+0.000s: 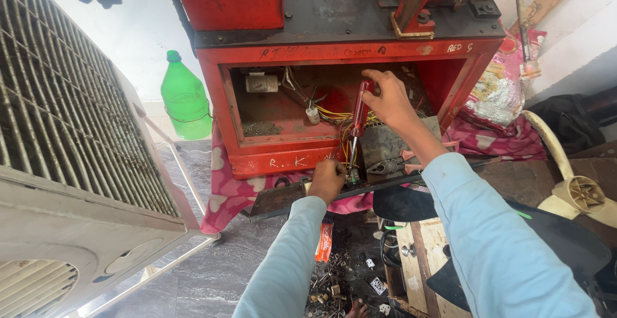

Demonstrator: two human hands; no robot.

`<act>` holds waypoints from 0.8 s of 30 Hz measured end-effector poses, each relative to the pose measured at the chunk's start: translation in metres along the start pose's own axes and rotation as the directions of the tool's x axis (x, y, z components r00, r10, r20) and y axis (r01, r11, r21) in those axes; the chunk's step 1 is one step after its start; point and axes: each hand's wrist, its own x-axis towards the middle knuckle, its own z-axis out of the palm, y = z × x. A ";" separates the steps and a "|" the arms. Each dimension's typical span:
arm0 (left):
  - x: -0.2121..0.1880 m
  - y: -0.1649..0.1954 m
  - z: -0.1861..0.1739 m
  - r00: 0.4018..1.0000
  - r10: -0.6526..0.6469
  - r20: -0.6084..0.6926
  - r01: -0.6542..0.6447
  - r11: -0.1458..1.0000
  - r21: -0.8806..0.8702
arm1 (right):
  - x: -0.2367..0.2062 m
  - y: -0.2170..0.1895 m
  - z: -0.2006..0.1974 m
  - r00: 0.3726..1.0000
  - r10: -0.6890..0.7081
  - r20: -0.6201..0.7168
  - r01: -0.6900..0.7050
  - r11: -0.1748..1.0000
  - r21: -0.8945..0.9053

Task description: The person repairs the wiring inside a red machine, handling yellow wires and a terminal block inside the machine's open compartment. They use a red-handled screwdriver to work on components, pick small fasteners from a pile of screws and parts on the floor, and return to tighten and adjust the wiring.

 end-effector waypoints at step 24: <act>0.001 -0.002 0.009 0.999 -0.032 -0.035 0.032 0.999 0.002 | 0.011 -0.006 0.033 1.000 0.023 0.004 -0.023 0.998 -0.064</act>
